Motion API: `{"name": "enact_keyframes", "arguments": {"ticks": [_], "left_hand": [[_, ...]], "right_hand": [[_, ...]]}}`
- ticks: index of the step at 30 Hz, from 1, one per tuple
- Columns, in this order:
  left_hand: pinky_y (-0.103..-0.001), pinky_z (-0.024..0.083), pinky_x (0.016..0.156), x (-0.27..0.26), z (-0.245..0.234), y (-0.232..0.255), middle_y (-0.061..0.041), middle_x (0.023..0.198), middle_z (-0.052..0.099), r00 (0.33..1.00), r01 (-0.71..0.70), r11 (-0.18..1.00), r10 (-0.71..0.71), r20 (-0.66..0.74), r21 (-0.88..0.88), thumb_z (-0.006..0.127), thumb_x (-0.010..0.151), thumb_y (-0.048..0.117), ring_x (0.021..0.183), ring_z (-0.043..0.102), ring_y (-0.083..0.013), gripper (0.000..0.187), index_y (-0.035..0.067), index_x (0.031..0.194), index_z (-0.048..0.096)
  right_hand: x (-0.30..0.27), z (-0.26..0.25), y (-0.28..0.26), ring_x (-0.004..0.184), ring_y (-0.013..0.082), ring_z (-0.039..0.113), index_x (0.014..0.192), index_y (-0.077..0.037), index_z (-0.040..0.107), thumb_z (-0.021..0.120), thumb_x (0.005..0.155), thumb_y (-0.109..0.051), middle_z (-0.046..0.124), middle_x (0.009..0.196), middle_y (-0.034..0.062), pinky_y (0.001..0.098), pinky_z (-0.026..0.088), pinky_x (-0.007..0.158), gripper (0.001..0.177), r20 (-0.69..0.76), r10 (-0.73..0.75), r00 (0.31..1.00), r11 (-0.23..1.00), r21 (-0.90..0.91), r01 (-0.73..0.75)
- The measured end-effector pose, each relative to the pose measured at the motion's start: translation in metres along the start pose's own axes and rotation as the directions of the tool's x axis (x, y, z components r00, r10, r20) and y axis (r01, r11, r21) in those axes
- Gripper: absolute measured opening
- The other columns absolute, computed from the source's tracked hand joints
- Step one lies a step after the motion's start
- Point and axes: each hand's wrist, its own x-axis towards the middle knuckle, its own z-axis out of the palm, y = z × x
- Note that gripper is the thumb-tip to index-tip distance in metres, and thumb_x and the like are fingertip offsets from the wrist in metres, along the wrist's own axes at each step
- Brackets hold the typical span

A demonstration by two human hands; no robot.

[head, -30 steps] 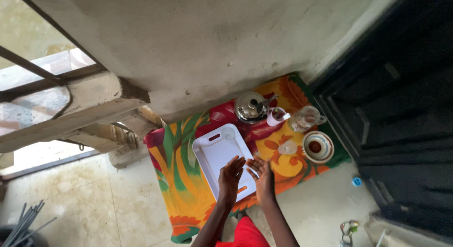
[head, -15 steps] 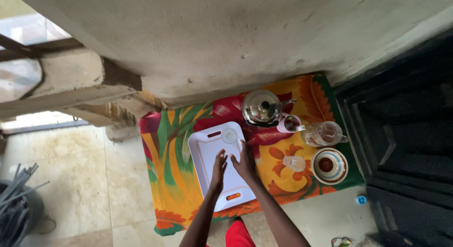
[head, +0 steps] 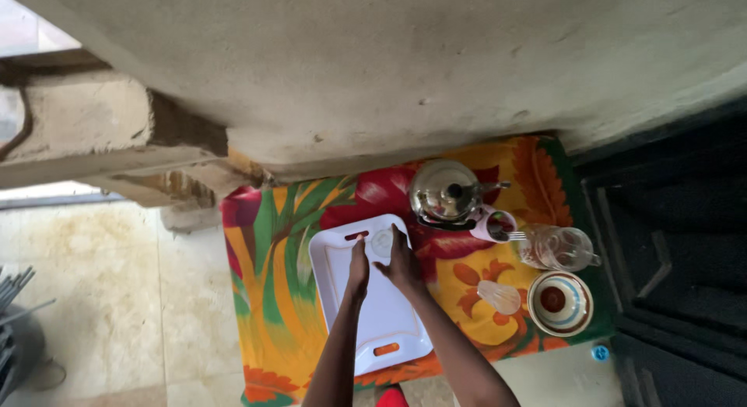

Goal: The person picks up mugs and glasses from a tray and moves them one by one to a wooden table, arranging them in front of a plate before picking up the empty tray.

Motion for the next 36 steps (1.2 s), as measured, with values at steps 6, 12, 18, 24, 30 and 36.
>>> {"name": "enact_keyframes", "arguments": {"ticks": [6,12,18,24,30,36], "left_hand": [[-0.037,0.026,0.122,-0.01,-0.001,-0.001,-0.015,0.16,0.044,0.997,0.057,0.995,-0.061,0.046,0.079,0.03,0.107,0.049,0.15,0.036,-0.027,0.067,0.002,0.151,0.047],[-0.038,0.03,0.121,-0.019,-0.007,-0.015,-0.019,0.157,0.048,0.995,0.095,0.995,-0.093,-0.033,0.032,0.035,0.106,0.05,0.148,0.042,-0.0304,0.068,0.0,0.15,0.047],[-0.05,0.035,0.116,-0.048,-0.009,0.035,-0.01,0.162,0.035,0.868,0.49,0.859,-0.496,-0.008,-0.147,0.042,0.101,0.056,0.147,0.036,-0.03,0.07,0.013,0.155,0.033],[-0.042,0.055,0.092,-0.104,0.007,0.114,-0.015,0.116,0.069,0.904,0.401,0.779,-0.249,0.349,-0.482,0.047,0.1,0.053,0.106,0.067,-0.027,0.06,0.002,0.129,0.06],[-0.035,0.057,0.082,-0.146,0.014,0.142,-0.012,0.095,0.072,0.978,0.09,0.85,0.024,0.209,-0.518,0.045,0.108,0.046,0.088,0.07,-0.0209,0.052,-0.002,0.111,0.066],[-0.035,0.057,0.072,-0.191,0.005,0.177,-0.009,0.091,0.072,0.978,0.106,0.688,0.06,0.202,-0.718,0.042,0.105,0.04,0.082,0.071,-0.0199,0.044,0.004,0.104,0.066]], "right_hand": [[0.0,0.011,-0.001,0.122,0.0441,0.059,0.145,-0.007,0.036,0.093,0.068,-0.021,0.054,0.14,0.0222,0.0497,0.054,0.092,0.097,-0.138,-0.028,0.99,0.993,0.108,0.044],[-0.019,-0.017,-0.025,0.116,0.0442,0.062,0.138,-0.005,0.045,0.093,0.064,-0.019,0.062,0.129,0.0225,0.0492,0.055,0.091,0.09,-0.231,-0.084,0.969,0.97,0.202,0.132],[-0.073,-0.11,-0.09,0.109,0.0405,0.067,0.136,-0.005,0.05,0.093,0.067,-0.023,0.066,0.121,0.0216,0.0477,0.056,0.087,0.083,-0.229,-0.081,0.97,0.942,0.301,0.15],[-0.126,-0.205,-0.163,0.098,0.0253,0.074,0.132,-0.005,0.053,0.092,0.07,-0.032,0.07,0.118,0.0153,0.0353,0.062,0.073,0.078,-0.164,-0.05,0.985,0.917,0.384,0.111],[-0.158,-0.25,-0.205,0.089,0.0191,0.072,0.139,-0.003,0.05,0.092,0.068,-0.037,0.068,0.118,0.0133,0.0292,0.059,0.064,0.089,-0.18,-0.108,0.978,0.897,0.406,0.174],[-0.173,-0.25,-0.205,0.086,0.0145,0.069,0.141,-0.001,0.054,0.062,0.091,-0.057,0.072,0.114,0.0102,0.0274,0.056,0.074,0.075,-0.217,-0.281,0.935,0.688,0.634,0.354]]}}
